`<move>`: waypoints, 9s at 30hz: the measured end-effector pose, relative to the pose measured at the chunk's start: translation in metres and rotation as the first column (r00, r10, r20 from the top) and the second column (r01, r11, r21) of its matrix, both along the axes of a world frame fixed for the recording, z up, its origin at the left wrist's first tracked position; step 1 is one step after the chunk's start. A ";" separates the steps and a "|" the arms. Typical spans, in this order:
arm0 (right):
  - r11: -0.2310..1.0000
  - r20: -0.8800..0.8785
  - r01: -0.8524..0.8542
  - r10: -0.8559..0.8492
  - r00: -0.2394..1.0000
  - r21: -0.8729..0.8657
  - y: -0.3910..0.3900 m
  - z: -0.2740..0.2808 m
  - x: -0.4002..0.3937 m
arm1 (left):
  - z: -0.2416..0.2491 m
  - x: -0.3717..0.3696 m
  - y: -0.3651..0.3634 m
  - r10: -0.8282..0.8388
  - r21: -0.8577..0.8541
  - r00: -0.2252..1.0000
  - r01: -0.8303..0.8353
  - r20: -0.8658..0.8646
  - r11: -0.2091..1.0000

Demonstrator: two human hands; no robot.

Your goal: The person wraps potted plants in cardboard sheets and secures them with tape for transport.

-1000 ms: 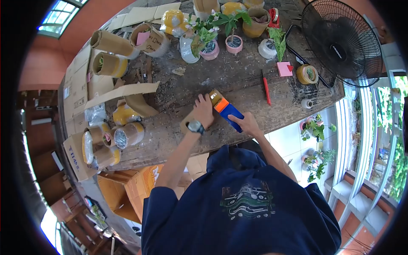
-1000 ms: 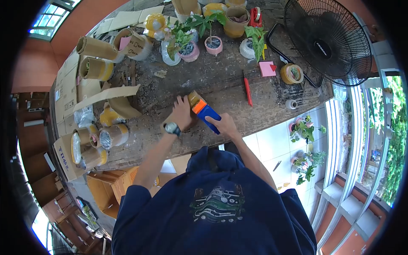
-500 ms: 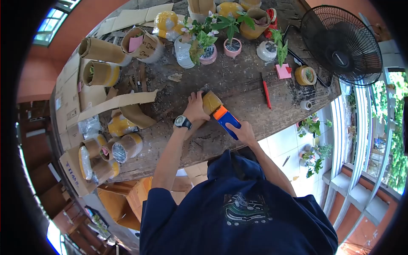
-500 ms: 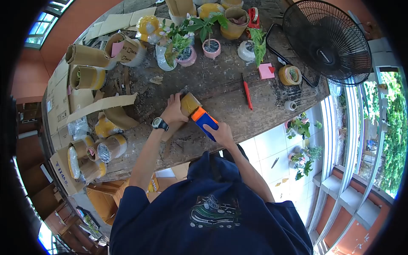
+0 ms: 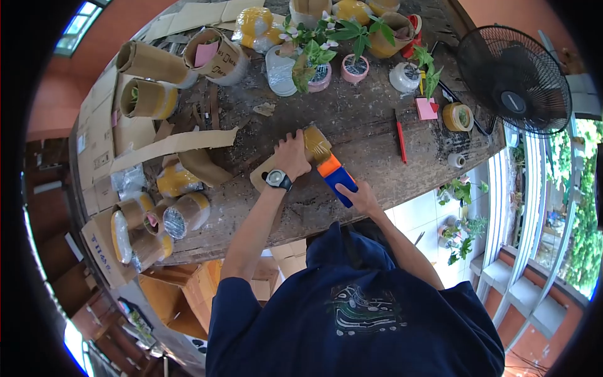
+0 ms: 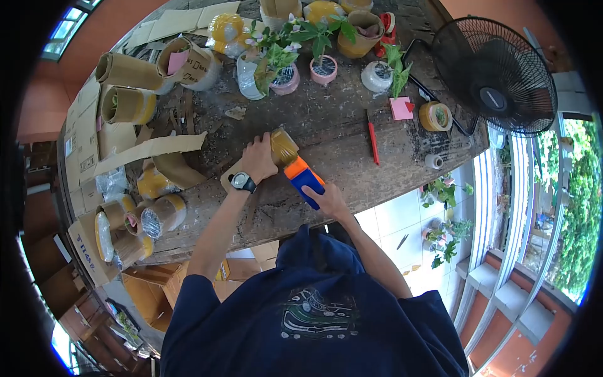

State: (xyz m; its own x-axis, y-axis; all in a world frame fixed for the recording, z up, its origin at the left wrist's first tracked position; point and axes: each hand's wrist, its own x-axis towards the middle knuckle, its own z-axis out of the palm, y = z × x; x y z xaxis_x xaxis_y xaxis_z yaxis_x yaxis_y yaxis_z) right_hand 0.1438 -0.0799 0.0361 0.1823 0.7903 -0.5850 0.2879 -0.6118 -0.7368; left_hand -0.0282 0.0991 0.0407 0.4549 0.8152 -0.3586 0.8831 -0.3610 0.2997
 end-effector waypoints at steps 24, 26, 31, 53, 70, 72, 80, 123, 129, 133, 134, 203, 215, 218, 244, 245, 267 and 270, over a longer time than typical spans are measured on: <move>0.993 -0.274 0.014 -0.045 0.961 -0.117 0.002 0.022 -0.012 | -0.002 -0.030 -0.031 0.039 0.062 0.991 -0.047 0.124 0.997; 0.991 -0.318 0.058 -0.094 0.943 -0.121 -0.020 0.015 -0.004 | 0.008 -0.028 -0.011 0.045 -0.118 0.993 -0.033 0.106 0.992; 0.991 -0.110 0.062 -0.075 0.991 -0.118 -0.021 0.009 0.001 | -0.030 -0.034 -0.011 0.101 -0.345 0.961 -0.006 0.259 0.939; 0.995 -0.058 -0.009 0.004 0.998 -0.099 -0.010 -0.006 0.011 | 0.003 -0.034 -0.001 0.132 -0.339 0.967 -0.053 0.216 0.939; 0.983 -0.017 -0.135 0.134 0.991 -0.125 0.026 0.000 0.001 | -0.007 -0.029 -0.033 0.191 0.066 0.981 -0.189 -0.028 0.980; 0.971 0.077 -0.149 0.165 0.983 -0.186 0.012 -0.006 0.009 | -0.007 -0.034 -0.021 0.158 0.015 0.987 -0.158 -0.028 0.987; 0.975 0.258 -0.091 0.142 0.956 -0.201 0.028 0.019 -0.004 | 0.008 -0.054 0.013 0.183 -0.325 0.962 -0.110 0.203 0.939; 0.642 0.417 -0.306 -0.024 0.908 0.703 0.002 0.070 -0.043 | 0.124 -0.085 -0.101 0.806 -0.997 0.591 0.033 -0.038 -0.071; 0.545 0.095 -0.510 0.616 0.782 0.666 0.012 0.088 -0.012 | 0.113 -0.098 -0.123 0.945 -0.941 0.318 0.337 0.070 -0.043; 0.846 -0.515 -0.020 0.343 0.786 0.532 0.006 0.069 -0.021 | 0.102 -0.099 -0.110 0.763 -0.917 0.530 0.341 0.370 0.208; 0.853 -0.524 0.066 0.255 0.813 0.518 0.005 0.061 -0.027 | 0.103 -0.087 -0.129 0.755 -0.891 0.527 0.012 0.391 0.453; 0.548 0.035 0.157 -0.324 0.945 0.821 0.212 0.003 0.185 | 0.390 0.133 -0.161 -0.327 0.505 0.420 -0.440 0.846 0.742; 0.638 0.032 0.199 -0.331 0.943 0.744 0.050 -0.024 0.128 | 0.369 0.045 -0.133 0.045 0.608 0.744 -0.578 0.667 0.544; 0.702 -0.018 0.250 -0.320 0.947 0.666 0.020 -0.020 0.120 | 0.287 -0.032 -0.061 0.291 0.381 0.528 -0.816 0.798 0.435; 0.857 0.068 0.063 -0.113 0.991 0.512 -0.010 0.041 0.126 | 0.186 -0.159 -0.150 0.476 -0.355 0.088 -0.551 0.875 0.756; 0.858 0.011 0.018 -0.028 1.000 0.513 0.007 0.052 0.119 | 0.179 -0.166 -0.168 0.547 -0.484 -0.009 -0.479 0.837 0.733; 0.698 0.731 -0.528 0.010 0.682 0.483 0.057 0.023 0.043 | 0.119 -0.253 -0.219 0.890 -0.733 0.429 -0.554 0.154 0.394; 0.926 0.722 -0.221 -0.074 0.688 0.306 0.053 0.018 0.057 | 0.143 -0.212 -0.176 0.686 -0.700 0.667 -0.339 0.292 0.628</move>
